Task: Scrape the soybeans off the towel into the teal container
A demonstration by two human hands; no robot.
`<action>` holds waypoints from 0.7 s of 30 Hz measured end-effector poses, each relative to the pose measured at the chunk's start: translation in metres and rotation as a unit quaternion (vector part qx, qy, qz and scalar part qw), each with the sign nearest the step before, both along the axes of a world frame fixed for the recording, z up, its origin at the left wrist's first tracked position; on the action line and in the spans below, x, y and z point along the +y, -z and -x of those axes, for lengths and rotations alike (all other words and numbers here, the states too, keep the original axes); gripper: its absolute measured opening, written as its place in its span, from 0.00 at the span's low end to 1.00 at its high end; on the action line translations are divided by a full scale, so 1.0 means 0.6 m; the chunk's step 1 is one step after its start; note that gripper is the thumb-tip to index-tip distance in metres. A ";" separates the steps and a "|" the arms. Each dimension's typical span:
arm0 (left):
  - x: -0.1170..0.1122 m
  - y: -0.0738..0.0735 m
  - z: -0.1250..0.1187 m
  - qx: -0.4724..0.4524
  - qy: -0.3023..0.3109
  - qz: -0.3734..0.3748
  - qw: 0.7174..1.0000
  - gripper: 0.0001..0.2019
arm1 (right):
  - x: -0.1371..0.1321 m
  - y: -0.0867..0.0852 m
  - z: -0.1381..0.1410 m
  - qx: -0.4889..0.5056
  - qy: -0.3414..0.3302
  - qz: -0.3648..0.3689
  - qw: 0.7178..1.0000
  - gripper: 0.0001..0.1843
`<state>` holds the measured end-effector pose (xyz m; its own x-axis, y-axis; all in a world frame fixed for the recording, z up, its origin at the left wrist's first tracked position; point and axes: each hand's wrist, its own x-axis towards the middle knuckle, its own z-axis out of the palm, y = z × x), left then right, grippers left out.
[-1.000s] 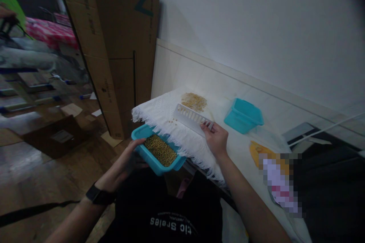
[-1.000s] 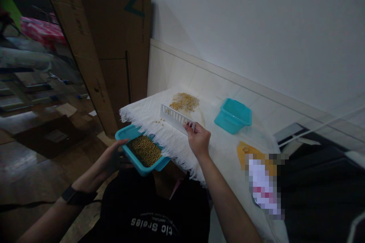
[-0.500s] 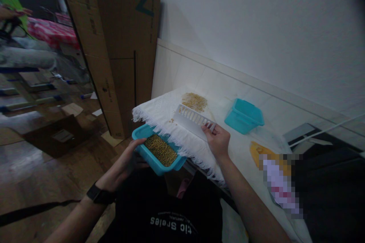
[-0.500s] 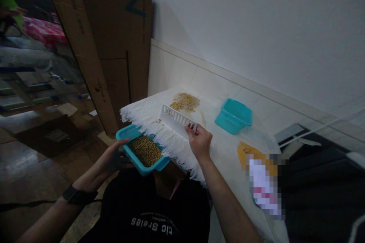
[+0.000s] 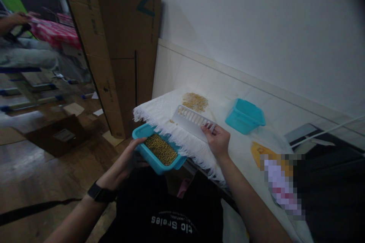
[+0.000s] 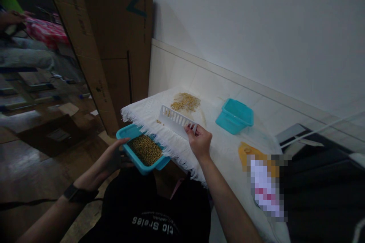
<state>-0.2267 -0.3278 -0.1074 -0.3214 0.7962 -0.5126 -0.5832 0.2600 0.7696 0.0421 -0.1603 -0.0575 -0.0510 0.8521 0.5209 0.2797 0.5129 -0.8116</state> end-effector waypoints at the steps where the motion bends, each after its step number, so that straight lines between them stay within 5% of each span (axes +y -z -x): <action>1: 0.000 -0.002 0.000 0.002 -0.004 0.000 1.000 0.33 | 0.000 0.000 0.001 0.000 -0.002 -0.001 1.000 0.22; 12: -0.009 -0.030 0.003 0.010 -0.006 -0.010 1.000 0.34 | -0.008 0.002 0.006 0.001 -0.038 -0.001 0.999 0.21; 21: -0.003 -0.016 0.015 0.013 -0.017 0.016 1.000 0.25 | -0.015 -0.005 0.018 0.008 -0.066 0.016 0.998 0.26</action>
<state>-0.2359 -0.3294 -0.0977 -0.3612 0.7683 -0.5284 -0.5717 0.2652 0.7765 0.0314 -0.1692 -0.0546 -0.1562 0.8549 0.4947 0.1986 0.5178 -0.8322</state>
